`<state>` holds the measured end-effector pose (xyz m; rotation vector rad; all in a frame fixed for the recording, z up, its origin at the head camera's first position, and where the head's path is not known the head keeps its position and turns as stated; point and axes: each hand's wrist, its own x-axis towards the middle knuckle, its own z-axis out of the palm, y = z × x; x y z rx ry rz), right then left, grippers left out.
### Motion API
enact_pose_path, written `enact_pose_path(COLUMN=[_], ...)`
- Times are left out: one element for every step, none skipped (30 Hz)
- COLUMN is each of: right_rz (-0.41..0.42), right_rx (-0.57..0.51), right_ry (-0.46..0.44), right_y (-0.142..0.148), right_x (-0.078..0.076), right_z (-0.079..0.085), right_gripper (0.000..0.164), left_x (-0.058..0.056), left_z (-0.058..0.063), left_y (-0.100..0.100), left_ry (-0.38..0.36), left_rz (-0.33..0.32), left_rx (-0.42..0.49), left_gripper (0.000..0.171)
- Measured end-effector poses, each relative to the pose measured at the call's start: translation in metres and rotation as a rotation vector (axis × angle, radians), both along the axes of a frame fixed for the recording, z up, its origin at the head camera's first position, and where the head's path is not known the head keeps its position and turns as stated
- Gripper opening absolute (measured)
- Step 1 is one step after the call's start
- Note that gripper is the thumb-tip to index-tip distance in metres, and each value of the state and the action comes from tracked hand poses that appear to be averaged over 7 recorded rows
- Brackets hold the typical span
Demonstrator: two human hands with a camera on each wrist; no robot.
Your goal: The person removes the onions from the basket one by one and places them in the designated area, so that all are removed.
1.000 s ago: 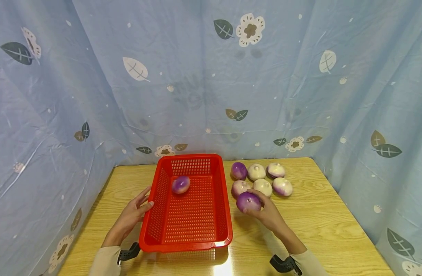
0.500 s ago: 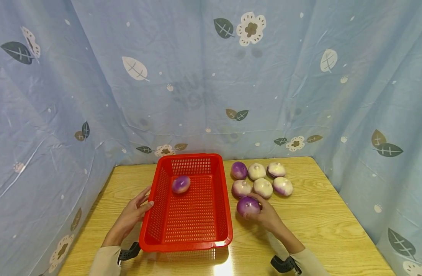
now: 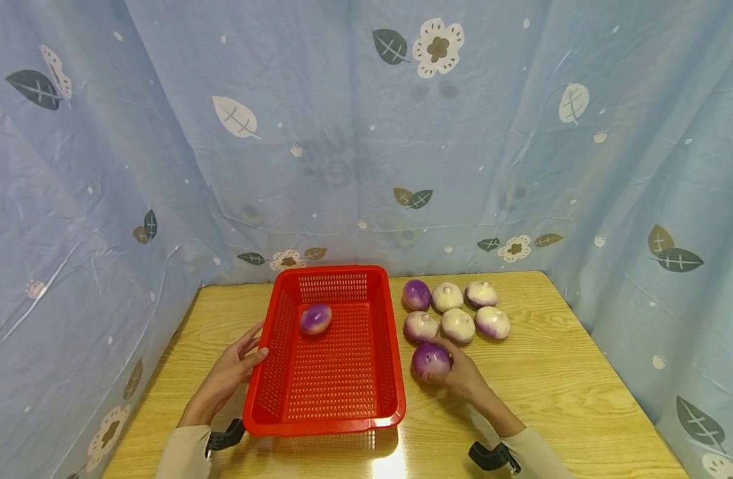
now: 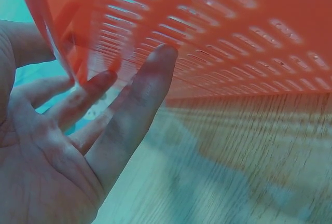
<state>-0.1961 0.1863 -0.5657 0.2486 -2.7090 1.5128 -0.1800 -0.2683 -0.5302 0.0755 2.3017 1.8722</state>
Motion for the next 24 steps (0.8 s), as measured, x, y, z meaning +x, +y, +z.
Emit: enact_pose_path(right_rz=[-0.004, -0.004, -0.004, -0.003, -0.004, -0.005, -0.008, -0.009, -0.011, -0.013, -0.016, -0.018, -0.022, -0.025, -0.024, -0.026, -0.029, -0.03, -0.029, -0.027, -0.024, -0.025, -0.021, -0.016], right_rx=[0.004, 0.006, 0.008, 0.008, 0.009, 0.009, 0.014, 0.016, 0.02, 0.021, 0.025, 0.025, 0.026, 0.022, 0.022, 0.016, 0.017, 0.016, 0.018, 0.021, 0.027, 0.03, 0.03, 0.03], right_ry=[0.0, 0.003, 0.007, 0.01, 0.013, 0.015, 0.019, 0.022, 0.028, 0.032, 0.04, 0.048, 0.056, 0.064, 0.077, 0.08, 0.087, 0.089, 0.092, 0.094, 0.098, 0.104, 0.111, 0.12], right_y=[0.0001, 0.0001, 0.0002, 0.0002, 0.0002, 0.0001, 0.0001, 0.0, -0.0001, -0.0001, 0.0, 0.0, 0.0, -0.0002, -0.0003, -0.0004, -0.0004, -0.0005, -0.0006, -0.0006, -0.0005, -0.0004, 0.0, 0.0004], right_x=[-0.0002, -0.0002, -0.0002, -0.0001, 0.0001, 0.0003, 0.0004, 0.0006, 0.0009, 0.001, 0.0009, 0.0009, 0.0007, 0.0007, 0.0007, 0.0006, 0.0005, 0.0004, 0.0006, 0.0009, 0.0012, 0.0015, 0.0018, 0.0019], right_z=[-0.0004, -0.0007, -0.0011, -0.0013, -0.0017, -0.0022, -0.0028, -0.0034, -0.0039, -0.0045, -0.0053, -0.0059, -0.0066, -0.0069, -0.0074, -0.0078, -0.0082, -0.0084, -0.0083, -0.0081, -0.0077, -0.0067, -0.0059, -0.0047], right_gripper=[0.071, 0.072, 0.072, 0.073, 0.073, 0.074, 0.075, 0.075, 0.076, 0.076, 0.076, 0.076, 0.077, 0.076, 0.077, 0.077, 0.077, 0.077, 0.077, 0.077, 0.077, 0.077, 0.077, 0.076], left_x=[0.0002, 0.0005, 0.0008, 0.0012, 0.0015, 0.0019, 0.002, 0.0021, 0.0021, 0.0022, 0.0021, 0.002, 0.0017, 0.0016, 0.0014, 0.0012, 0.0012, 0.0013, 0.0013, 0.0015, 0.0015, 0.0017, 0.0019, 0.002], left_z=[0.0003, 0.0007, 0.0011, 0.0016, 0.0016, 0.0018, 0.0019, 0.0019, 0.0018, 0.0015, 0.0014, 0.0012, 0.001, 0.0009, 0.0009, 0.0009, 0.001, 0.0011, 0.0011, 0.0012, 0.0012, 0.0011, 0.001, 0.0007], left_y=[0.0, 0.0001, 0.0002, 0.0005, 0.0005, 0.0008, 0.0009, 0.001, 0.001, 0.001, 0.001, 0.0011, 0.001, 0.0009, 0.0009, 0.001, 0.001, 0.0012, 0.0012, 0.0013, 0.0014, 0.0014, 0.0013, 0.0013], left_ry=[0.001, 0.002, 0.005, 0.003, 0.003, 0.002, 0.003, 0.003, 0.004, 0.004, 0.005, 0.004, 0.005, 0.007, 0.007, 0.006, 0.007, 0.007, 0.008, 0.008, 0.006, 0.005, 0.005, 0.004], left_rz=[-0.003, -0.008, -0.011, -0.01, -0.009, -0.008, -0.008, -0.008, -0.008, -0.007, -0.008, -0.006, -0.005, -0.003, -0.002, -0.001, -0.004, -0.001, -0.001, -0.001, -0.002, -0.004, -0.006, -0.003], left_rx=[-0.001, 0.0, 0.002, 0.004, 0.002, 0.001, 0.001, 0.001, 0.001, 0.0, -0.001, -0.002, -0.005, -0.005, -0.007, -0.009, -0.013, -0.013, -0.012, -0.01, -0.011, -0.011, -0.012, -0.01], left_gripper=[0.067, 0.067, 0.067, 0.067, 0.068, 0.068, 0.068, 0.067, 0.067, 0.067, 0.067, 0.067, 0.067, 0.067, 0.067, 0.066, 0.066, 0.066, 0.066, 0.066, 0.066, 0.066, 0.066, 0.066])
